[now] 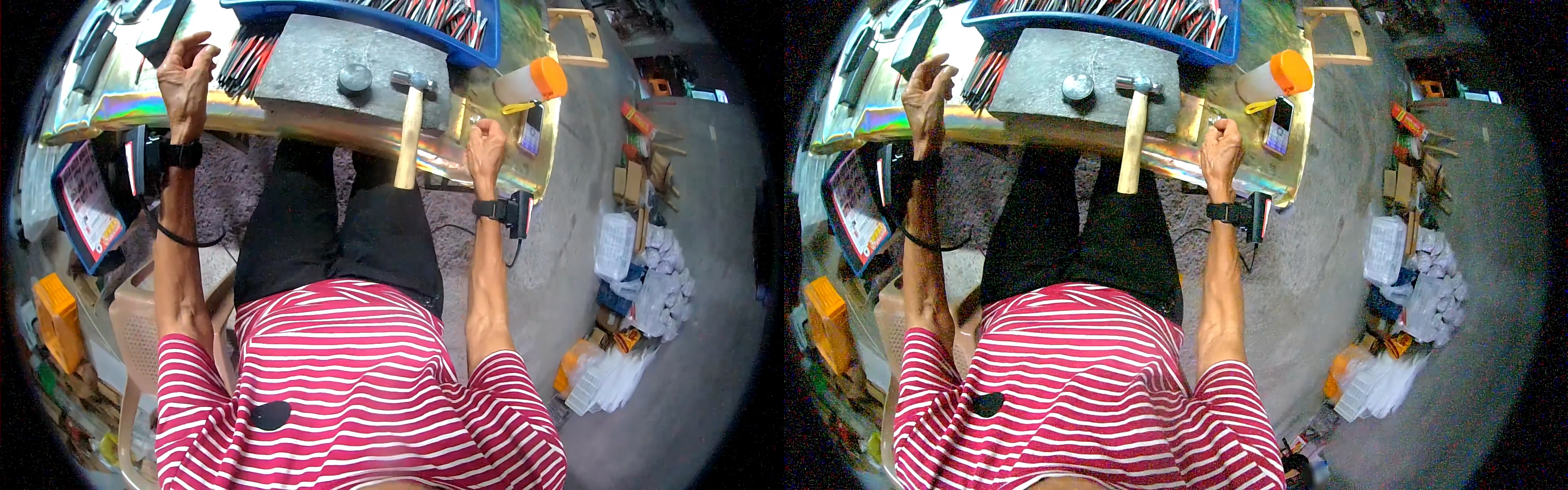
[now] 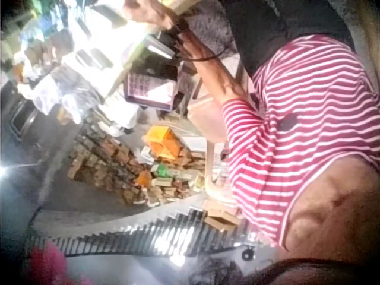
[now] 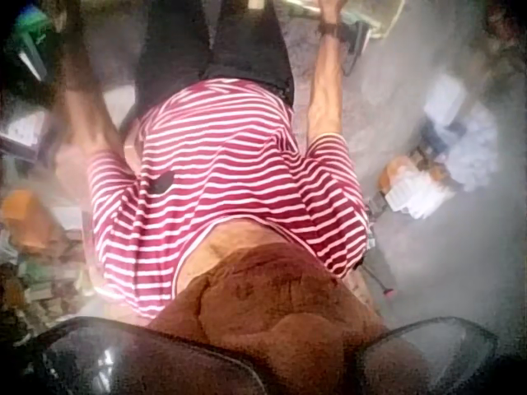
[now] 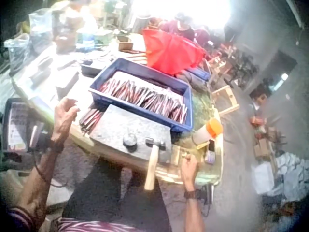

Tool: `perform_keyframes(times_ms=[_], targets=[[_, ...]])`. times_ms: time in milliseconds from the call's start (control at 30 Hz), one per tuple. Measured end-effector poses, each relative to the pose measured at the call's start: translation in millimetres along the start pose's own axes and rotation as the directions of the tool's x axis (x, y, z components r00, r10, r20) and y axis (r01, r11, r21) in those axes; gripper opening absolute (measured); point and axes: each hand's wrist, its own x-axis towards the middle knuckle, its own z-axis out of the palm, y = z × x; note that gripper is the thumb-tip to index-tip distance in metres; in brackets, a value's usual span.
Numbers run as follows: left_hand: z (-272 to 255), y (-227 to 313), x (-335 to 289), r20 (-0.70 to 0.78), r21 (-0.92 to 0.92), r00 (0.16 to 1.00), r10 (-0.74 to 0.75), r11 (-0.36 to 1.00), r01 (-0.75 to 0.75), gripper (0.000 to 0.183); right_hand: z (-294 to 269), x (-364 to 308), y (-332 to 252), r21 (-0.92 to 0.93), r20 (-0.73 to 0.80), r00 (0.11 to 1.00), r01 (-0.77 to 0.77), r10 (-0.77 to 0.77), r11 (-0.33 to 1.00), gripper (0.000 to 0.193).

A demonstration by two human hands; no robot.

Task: The person positions metal pins on a block and hammers them one at a time using a small hammer.

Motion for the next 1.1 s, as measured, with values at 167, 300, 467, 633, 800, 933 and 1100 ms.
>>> perform_keyframes(times_ms=[167, 300, 467, 633, 800, 933, 1100], targets=[[-8.5, -9.7, -9.5, -0.014, -0.002, 0.998, -0.054, 0.999, 0.054, 0.022, 0.0, 0.6, -10.2, -0.203, -0.017, 0.982, 0.179, -0.186, 0.963, 0.01], [-8.9, -3.9, -20.2, -0.04, 0.013, 0.995, -0.091, 0.996, 0.091, 0.022, 0.6, 5.1, -7.2, -0.28, 0.012, 0.967, 0.249, -0.256, 0.927, 0.01], [-13.5, -7.5, -29.2, -0.069, 0.103, 0.99, -0.124, 0.986, 0.131, 0.021, 2.1, 6.6, -5.8, -0.416, 0.071, 0.952, 0.301, -0.299, 0.858, 0.014], [-4.1, -22.4, -27.8, -0.078, 0.078, 0.992, -0.102, 0.991, 0.108, 0.021, 2.1, 15.7, 14.3, -0.536, 0.184, 0.89, 0.447, -0.418, 0.716, 0.016], [-0.3, -25.8, -28.8, -0.124, 0.186, 0.986, -0.108, 0.974, 0.13, 0.02, 6.5, 22.8, 19.6, -0.589, 0.256, 0.912, 0.409, -0.319, 0.697, 0.018], [2.7, -34.7, -26.3, -0.121, 0.247, 0.991, -0.062, 0.965, 0.09, 0.02, 1.5, 23.4, 24.9, -0.548, 0.14, 0.67, 0.666, -0.729, 0.507, 0.018], [4.4, -25.4, -16.0, -0.155, 0.378, 0.976, -0.151, 0.904, 0.2, 0.022, -1.4, 21.5, -7.3, -0.421, 0.176, 0.937, 0.348, -0.301, 0.838, 0.018]])
